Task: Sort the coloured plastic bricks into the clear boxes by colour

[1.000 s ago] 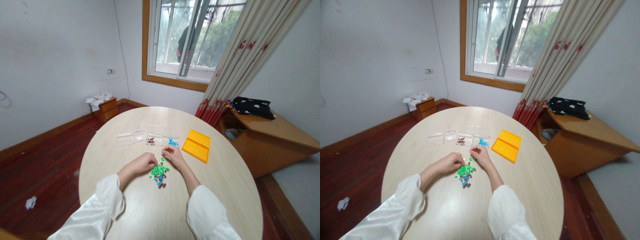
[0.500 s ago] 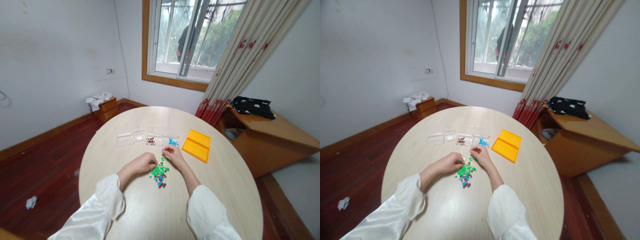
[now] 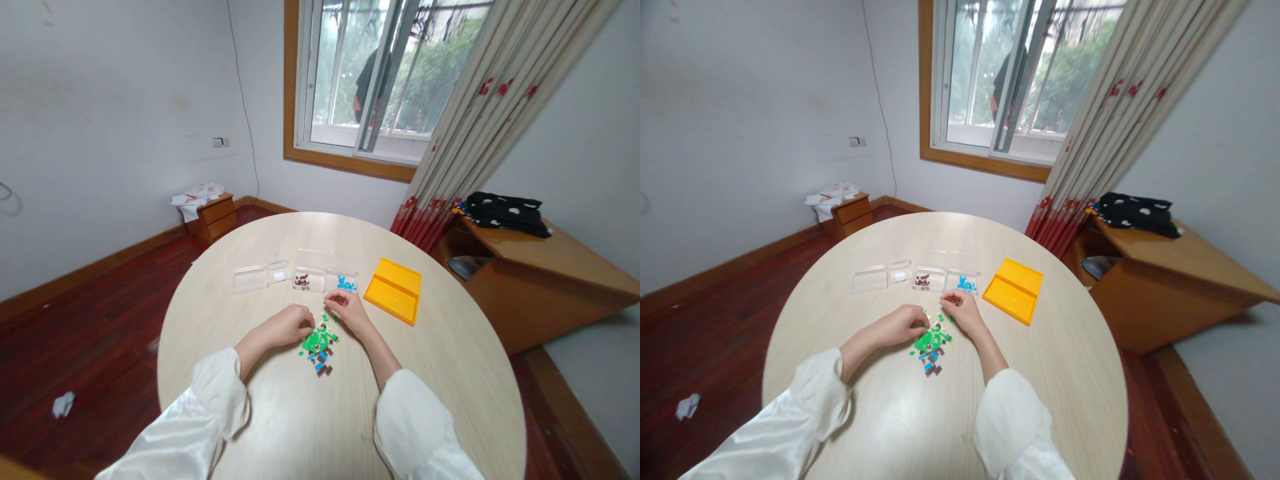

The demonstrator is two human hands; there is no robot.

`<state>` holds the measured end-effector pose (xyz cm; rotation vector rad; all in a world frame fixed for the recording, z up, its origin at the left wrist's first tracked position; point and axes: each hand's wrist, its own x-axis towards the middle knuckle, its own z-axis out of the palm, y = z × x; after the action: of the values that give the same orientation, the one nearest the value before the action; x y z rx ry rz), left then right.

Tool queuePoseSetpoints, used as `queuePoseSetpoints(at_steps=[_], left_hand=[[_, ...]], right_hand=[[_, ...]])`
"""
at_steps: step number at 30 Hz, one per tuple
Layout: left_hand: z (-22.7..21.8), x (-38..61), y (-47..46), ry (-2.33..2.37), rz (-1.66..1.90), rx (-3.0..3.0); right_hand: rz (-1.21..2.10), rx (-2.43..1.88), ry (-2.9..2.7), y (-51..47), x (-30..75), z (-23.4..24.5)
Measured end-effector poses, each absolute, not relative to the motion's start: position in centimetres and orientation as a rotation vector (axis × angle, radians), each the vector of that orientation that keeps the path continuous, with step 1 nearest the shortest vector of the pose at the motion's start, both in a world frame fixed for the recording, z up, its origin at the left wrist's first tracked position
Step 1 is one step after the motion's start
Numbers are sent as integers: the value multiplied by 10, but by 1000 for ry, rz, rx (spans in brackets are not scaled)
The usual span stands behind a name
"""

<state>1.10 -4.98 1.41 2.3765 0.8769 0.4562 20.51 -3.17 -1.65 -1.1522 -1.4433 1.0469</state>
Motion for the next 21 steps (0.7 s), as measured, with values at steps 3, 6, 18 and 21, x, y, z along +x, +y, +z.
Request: queuePoseSetpoints(at_steps=[3, 6, 18, 21], left_hand=[[13, 11, -50, 880, 439, 2401], [12, 10, -50, 884, 417, 2420], [15, 17, -54, 962, 450, 2369], [15, 16, -54, 977, 504, 2308]], right_hand=[[1050, -1147, -1435, -31, 205, -18], [1064, -1145, -1431, -31, 205, -18], [1051, -1149, -1469, -31, 206, -19], [1031, -1151, -1474, -31, 206, -19]])
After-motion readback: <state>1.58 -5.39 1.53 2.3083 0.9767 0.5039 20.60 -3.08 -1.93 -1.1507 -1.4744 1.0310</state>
